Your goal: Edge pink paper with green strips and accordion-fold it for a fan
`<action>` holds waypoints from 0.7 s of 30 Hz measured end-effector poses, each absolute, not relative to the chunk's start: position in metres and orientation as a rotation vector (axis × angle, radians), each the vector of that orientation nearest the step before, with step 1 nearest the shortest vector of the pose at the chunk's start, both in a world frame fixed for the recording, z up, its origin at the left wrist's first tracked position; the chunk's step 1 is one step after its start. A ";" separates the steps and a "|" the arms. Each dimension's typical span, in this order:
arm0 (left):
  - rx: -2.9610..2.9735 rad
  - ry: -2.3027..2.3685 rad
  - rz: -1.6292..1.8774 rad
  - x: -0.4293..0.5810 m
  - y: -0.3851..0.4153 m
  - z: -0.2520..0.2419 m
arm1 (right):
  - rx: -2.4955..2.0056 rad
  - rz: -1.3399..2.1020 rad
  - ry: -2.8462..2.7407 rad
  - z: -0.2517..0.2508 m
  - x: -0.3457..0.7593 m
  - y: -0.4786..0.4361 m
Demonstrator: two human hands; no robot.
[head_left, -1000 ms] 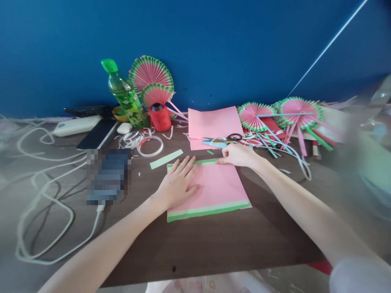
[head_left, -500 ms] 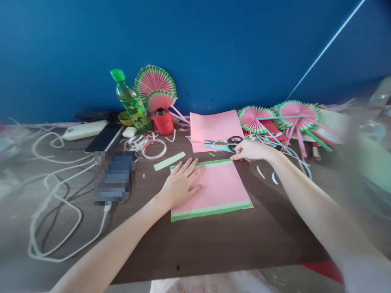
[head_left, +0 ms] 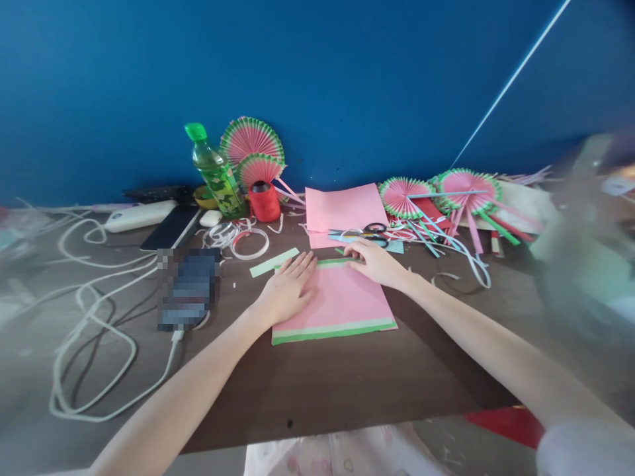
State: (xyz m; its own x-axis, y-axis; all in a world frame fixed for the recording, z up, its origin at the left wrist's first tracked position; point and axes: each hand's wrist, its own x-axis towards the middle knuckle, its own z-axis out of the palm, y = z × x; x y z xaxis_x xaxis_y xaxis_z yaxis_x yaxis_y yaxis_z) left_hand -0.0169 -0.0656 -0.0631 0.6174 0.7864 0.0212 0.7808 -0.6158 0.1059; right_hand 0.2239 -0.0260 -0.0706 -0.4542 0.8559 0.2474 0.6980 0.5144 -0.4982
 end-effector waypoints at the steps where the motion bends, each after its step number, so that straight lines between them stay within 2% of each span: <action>1: 2.751 1.340 0.110 -0.017 -0.065 -0.063 | -1.251 0.413 -2.270 -0.075 0.224 -0.028; 11: 2.718 1.459 0.009 -0.012 -0.077 -0.058 | -1.167 0.399 -2.196 -0.068 0.236 -0.043; 16: 2.693 1.701 -0.143 -0.006 -0.101 -0.043 | -1.476 0.289 -2.123 -0.058 0.251 -0.066; 21: 2.595 1.898 -0.121 -0.005 -0.116 -0.023 | -1.587 0.384 -2.150 -0.059 0.254 -0.084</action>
